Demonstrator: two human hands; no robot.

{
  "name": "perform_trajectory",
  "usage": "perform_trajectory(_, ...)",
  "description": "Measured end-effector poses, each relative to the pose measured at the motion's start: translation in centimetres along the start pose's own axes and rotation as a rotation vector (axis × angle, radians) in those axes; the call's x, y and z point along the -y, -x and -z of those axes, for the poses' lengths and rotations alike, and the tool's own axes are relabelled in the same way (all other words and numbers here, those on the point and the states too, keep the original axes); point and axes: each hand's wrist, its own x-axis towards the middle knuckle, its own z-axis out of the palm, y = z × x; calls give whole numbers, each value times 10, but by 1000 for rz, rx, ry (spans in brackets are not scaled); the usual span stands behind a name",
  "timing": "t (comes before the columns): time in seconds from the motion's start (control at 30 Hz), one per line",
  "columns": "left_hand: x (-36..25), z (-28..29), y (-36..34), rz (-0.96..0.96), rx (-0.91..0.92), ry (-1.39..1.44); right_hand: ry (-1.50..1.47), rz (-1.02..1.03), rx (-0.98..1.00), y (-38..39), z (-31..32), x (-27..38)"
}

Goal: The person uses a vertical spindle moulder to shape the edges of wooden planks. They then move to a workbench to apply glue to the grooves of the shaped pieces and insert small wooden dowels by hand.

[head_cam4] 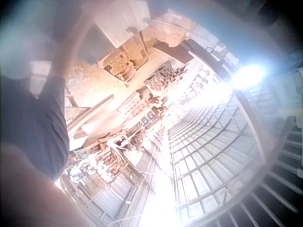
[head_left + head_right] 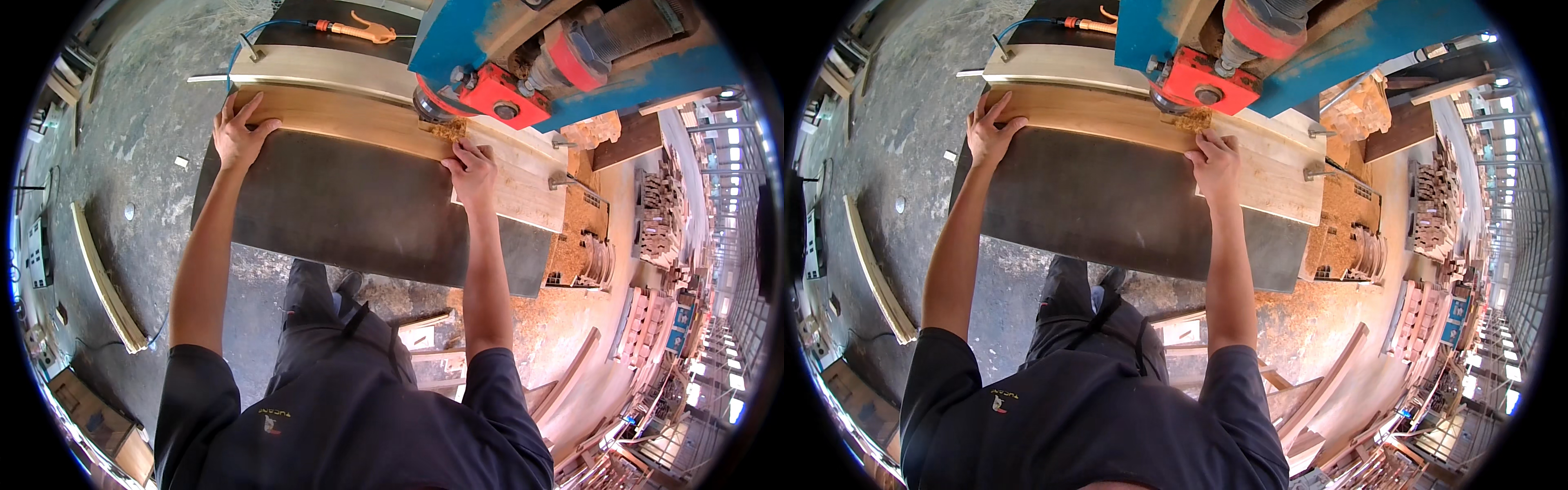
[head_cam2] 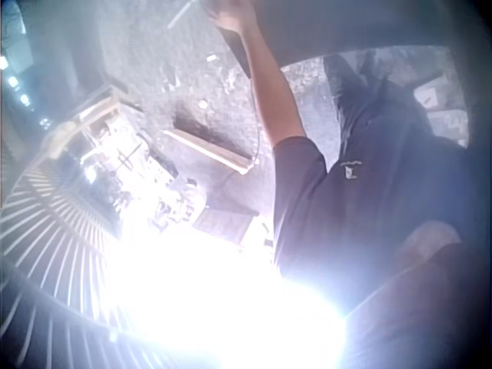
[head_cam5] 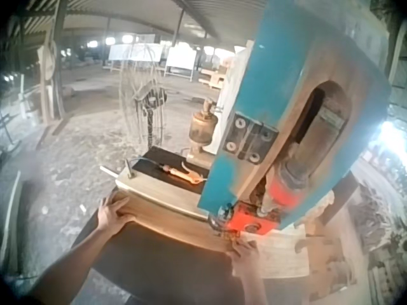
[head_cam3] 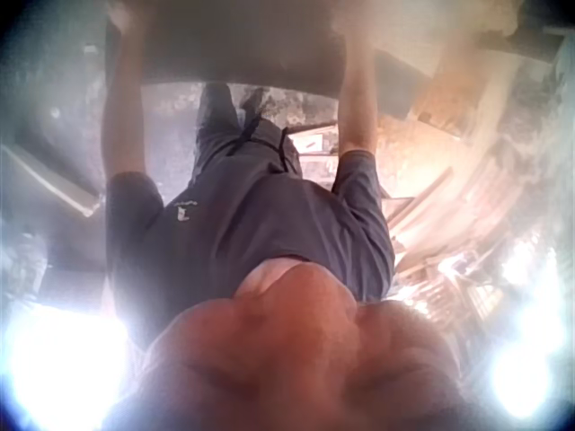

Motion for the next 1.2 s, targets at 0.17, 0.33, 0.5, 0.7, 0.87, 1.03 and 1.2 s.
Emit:
perform_trajectory(0.17,-3,1,-1,-3,3,-13,-7,4,-6,1,1,1)
perform_trajectory(0.33,-1,1,1,-2,-2,8,-7,10,7,0,3,5)
perform_trajectory(0.5,-4,1,0,15,20,-9,-9,16,-13,1,1,1)
perform_trajectory(0.7,0,0,0,6,13,-6,-5,3,3,0,1,2)
perform_trajectory(0.87,-3,1,0,19,23,-12,-21,15,1,1,2,2)
perform_trajectory(1.03,-3,2,1,9,6,2,-26,4,2,2,1,1)
perform_trajectory(1.2,-4,3,0,31,24,7,-23,-7,1,1,1,1)
